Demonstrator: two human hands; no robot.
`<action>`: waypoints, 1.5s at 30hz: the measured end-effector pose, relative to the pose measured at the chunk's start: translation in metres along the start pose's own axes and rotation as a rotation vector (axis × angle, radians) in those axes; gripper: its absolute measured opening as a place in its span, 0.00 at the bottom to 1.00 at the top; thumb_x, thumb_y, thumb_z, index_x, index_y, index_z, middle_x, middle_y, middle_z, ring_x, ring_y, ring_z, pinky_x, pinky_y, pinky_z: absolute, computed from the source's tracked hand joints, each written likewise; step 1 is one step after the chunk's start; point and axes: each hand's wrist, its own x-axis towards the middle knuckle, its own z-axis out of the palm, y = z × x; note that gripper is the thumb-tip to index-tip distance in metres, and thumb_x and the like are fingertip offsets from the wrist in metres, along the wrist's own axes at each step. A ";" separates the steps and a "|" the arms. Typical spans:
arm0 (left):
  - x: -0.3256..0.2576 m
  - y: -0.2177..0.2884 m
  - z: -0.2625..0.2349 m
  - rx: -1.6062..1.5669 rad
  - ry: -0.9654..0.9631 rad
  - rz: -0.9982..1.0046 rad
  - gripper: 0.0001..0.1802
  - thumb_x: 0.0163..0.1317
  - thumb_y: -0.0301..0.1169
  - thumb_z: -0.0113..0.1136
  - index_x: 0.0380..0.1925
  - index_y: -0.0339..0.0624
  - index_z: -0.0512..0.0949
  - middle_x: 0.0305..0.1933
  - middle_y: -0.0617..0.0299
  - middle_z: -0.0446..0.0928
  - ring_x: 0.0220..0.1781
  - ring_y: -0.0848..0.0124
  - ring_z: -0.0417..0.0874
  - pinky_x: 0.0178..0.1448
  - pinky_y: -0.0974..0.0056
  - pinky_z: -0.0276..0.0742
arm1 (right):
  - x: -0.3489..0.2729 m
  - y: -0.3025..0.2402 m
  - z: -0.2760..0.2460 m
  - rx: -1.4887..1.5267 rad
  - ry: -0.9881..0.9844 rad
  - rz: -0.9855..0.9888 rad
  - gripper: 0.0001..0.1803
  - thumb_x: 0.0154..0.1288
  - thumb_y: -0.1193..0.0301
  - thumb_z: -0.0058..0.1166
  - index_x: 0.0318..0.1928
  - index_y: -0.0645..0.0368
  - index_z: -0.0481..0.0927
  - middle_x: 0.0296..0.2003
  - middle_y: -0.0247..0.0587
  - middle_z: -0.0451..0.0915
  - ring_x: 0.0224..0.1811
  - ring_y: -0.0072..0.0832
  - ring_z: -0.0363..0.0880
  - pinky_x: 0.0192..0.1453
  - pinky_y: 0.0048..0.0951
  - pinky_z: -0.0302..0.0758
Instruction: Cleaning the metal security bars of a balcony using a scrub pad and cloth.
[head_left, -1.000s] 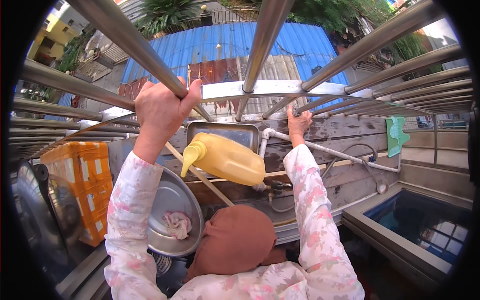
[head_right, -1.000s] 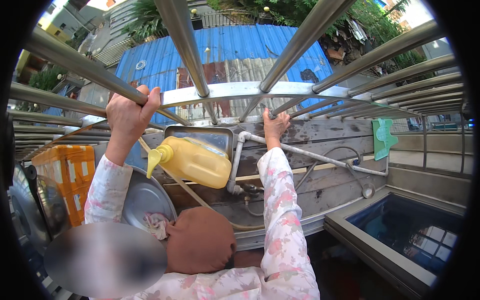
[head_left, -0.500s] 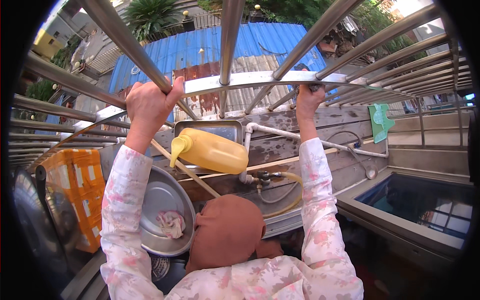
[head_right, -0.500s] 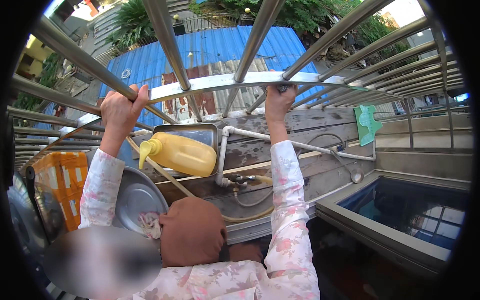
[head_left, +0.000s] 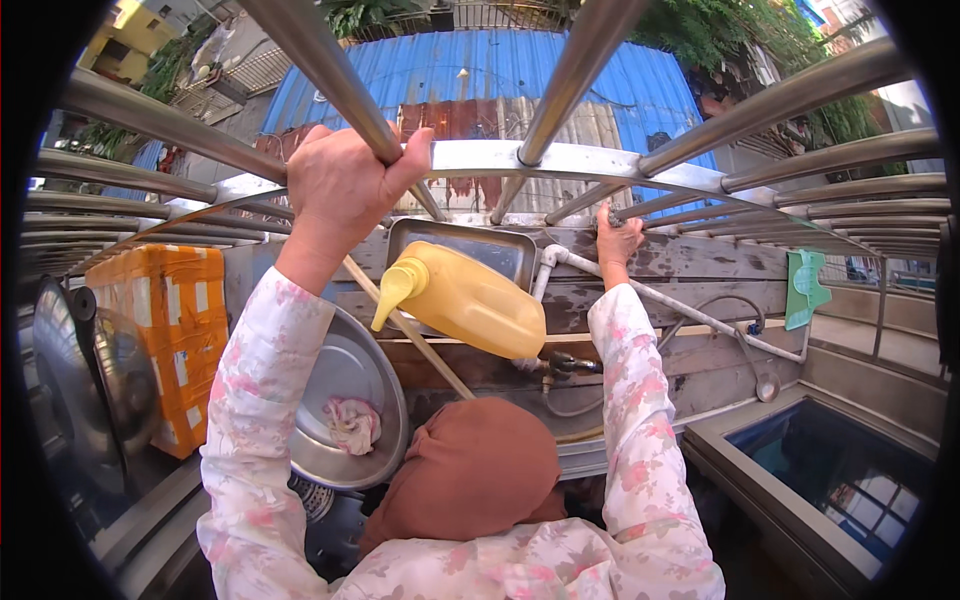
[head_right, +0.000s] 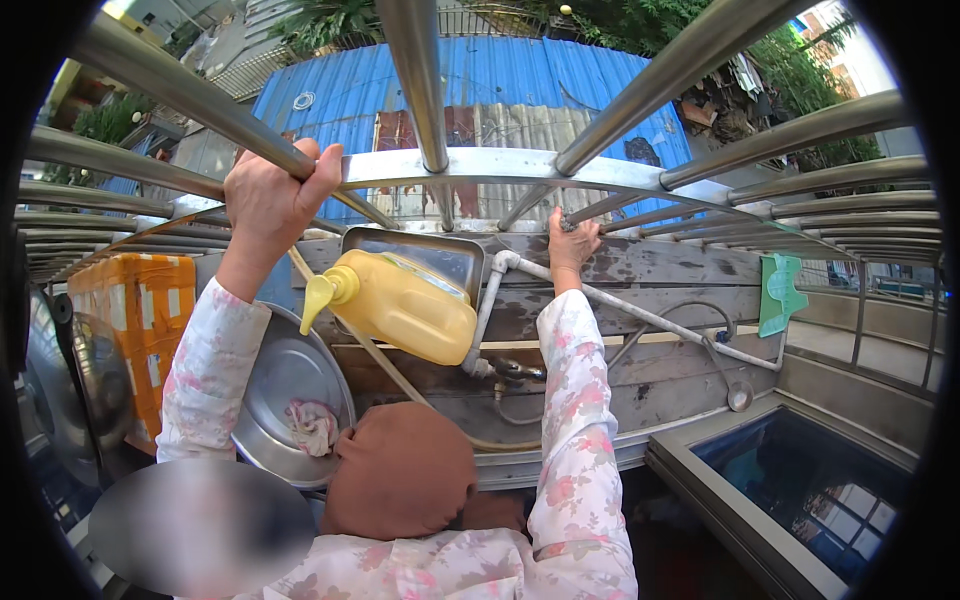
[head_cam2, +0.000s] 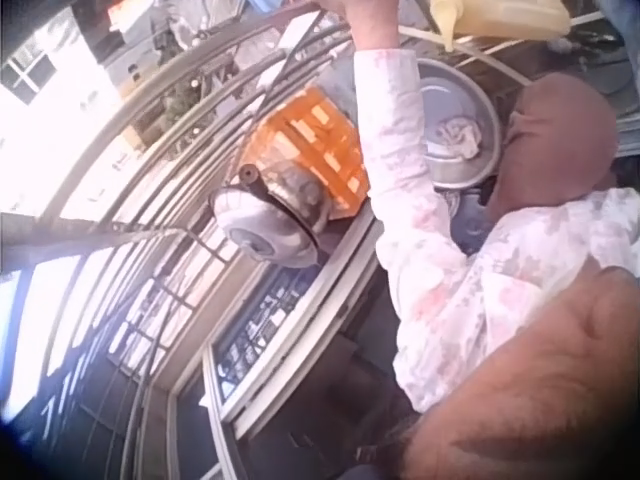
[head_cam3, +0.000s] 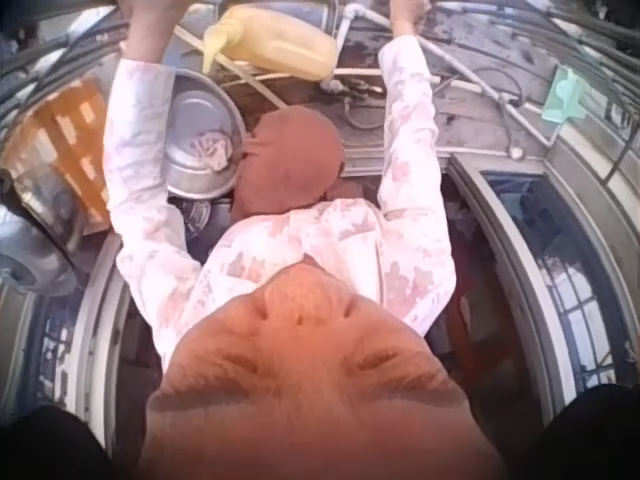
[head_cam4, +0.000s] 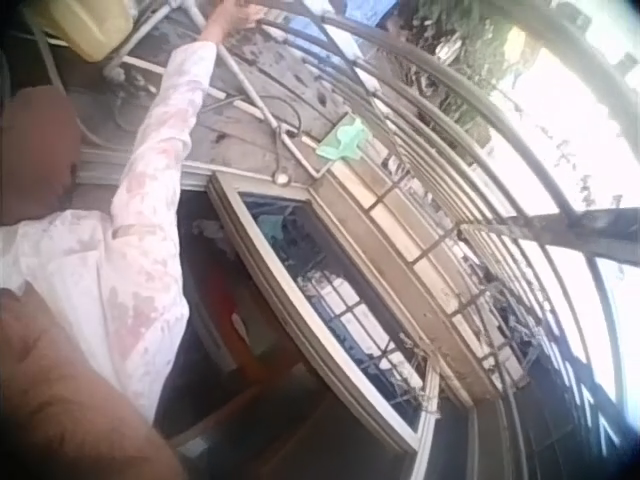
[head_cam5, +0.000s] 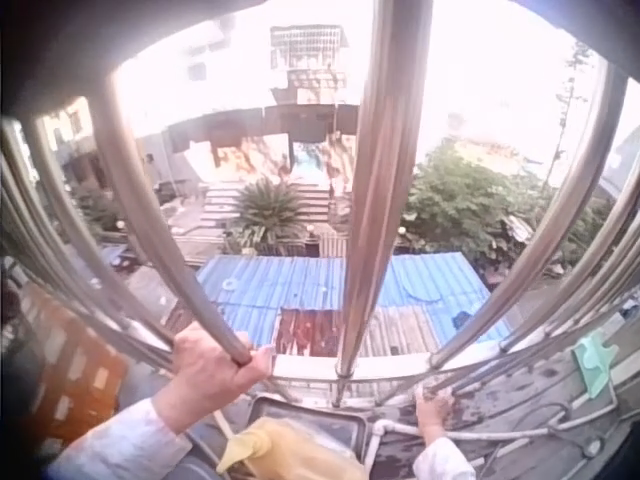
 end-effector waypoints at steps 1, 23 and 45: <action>-0.001 0.000 0.002 0.000 0.028 0.024 0.24 0.65 0.46 0.56 0.12 0.47 0.71 0.12 0.60 0.70 0.17 0.60 0.74 0.30 0.59 0.71 | -0.001 -0.001 -0.003 -0.025 -0.034 0.013 0.22 0.55 0.50 0.60 0.36 0.57 0.83 0.40 0.42 0.82 0.52 0.44 0.75 0.53 0.50 0.68; 0.002 -0.002 0.003 -0.022 -0.029 -0.053 0.26 0.66 0.53 0.52 0.15 0.53 0.84 0.12 0.63 0.75 0.14 0.65 0.75 0.30 0.63 0.68 | 0.023 -0.153 -0.102 0.834 0.235 -0.223 0.08 0.63 0.74 0.60 0.39 0.66 0.78 0.35 0.38 0.82 0.35 0.20 0.76 0.43 0.26 0.74; 0.000 -0.003 0.011 -0.125 0.099 0.034 0.23 0.63 0.49 0.56 0.14 0.51 0.78 0.12 0.64 0.75 0.14 0.66 0.77 0.28 0.62 0.67 | -0.030 -0.054 0.011 0.174 -0.351 -0.137 0.25 0.49 0.52 0.71 0.37 0.60 0.84 0.42 0.50 0.80 0.51 0.49 0.74 0.56 0.47 0.70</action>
